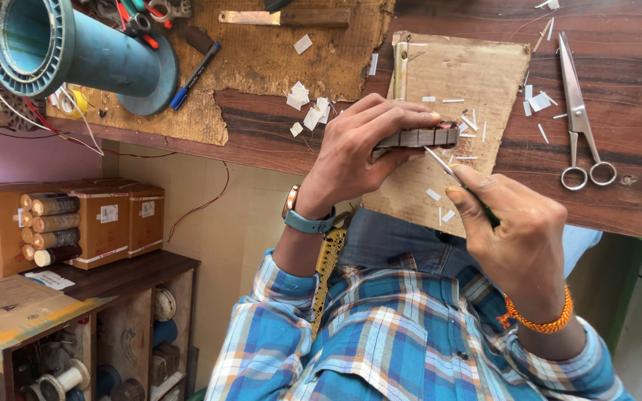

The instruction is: The person uses a screwdriver to adjust a circular electrical component with copper windings, then cuts small white insulating pieces with scissors and inserts them into slots on the component. The person repeats this process multiple times while seated at a cluttered workbench.

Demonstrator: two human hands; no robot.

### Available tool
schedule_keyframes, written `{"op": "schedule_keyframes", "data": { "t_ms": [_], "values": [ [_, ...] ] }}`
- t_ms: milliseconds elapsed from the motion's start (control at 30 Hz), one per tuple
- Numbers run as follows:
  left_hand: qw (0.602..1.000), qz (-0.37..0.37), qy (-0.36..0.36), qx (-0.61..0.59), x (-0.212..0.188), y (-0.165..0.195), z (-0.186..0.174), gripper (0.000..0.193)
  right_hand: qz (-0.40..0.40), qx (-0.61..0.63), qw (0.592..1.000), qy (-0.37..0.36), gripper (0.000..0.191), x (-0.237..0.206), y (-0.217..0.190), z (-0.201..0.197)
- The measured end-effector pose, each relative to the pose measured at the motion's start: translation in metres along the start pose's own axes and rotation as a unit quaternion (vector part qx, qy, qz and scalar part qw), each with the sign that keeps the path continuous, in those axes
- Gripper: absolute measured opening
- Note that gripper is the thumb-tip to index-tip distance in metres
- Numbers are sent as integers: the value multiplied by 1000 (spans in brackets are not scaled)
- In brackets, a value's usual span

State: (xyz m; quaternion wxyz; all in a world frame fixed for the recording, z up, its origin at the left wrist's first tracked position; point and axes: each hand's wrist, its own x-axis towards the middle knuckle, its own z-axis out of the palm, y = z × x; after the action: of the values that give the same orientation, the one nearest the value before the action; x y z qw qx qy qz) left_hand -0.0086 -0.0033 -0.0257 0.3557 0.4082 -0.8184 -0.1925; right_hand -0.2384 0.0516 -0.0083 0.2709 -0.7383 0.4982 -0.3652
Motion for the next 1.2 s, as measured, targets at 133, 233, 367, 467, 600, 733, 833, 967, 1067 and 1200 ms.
{"op": "schedule_keyframes", "data": {
  "t_ms": [133,233,367,467,600,733,833,967,1067,1200],
  "values": [
    [1000,-17,-14,12,5,1,0,50,46,-16,999,-17,23,5,-5,1],
    [999,-26,-6,23,9,6,2,48,39,-3,999,-6,23,8,-2,3],
    [1000,-7,-12,14,9,3,1,50,18,25,999,-33,23,16,22,-7],
    [1000,7,-24,-13,7,-7,-3,51,-15,69,994,-83,21,31,44,-10],
    [996,38,-41,-76,5,-23,-12,51,-47,-4,988,-148,21,49,59,-9],
    [990,32,-52,-125,3,-33,-18,49,-101,-7,982,-158,23,62,66,-5],
    [989,21,-57,-135,2,-37,-19,50,-130,22,973,-188,23,74,79,-2],
    [984,50,-74,-154,3,-42,-17,49,-141,8,965,-222,30,89,99,2],
    [984,69,-75,-145,6,-45,-13,46,-98,60,985,-127,26,83,103,3],
    [983,40,-21,-178,2,-48,-15,45,78,109,991,28,24,55,94,-1]
  ]
}}
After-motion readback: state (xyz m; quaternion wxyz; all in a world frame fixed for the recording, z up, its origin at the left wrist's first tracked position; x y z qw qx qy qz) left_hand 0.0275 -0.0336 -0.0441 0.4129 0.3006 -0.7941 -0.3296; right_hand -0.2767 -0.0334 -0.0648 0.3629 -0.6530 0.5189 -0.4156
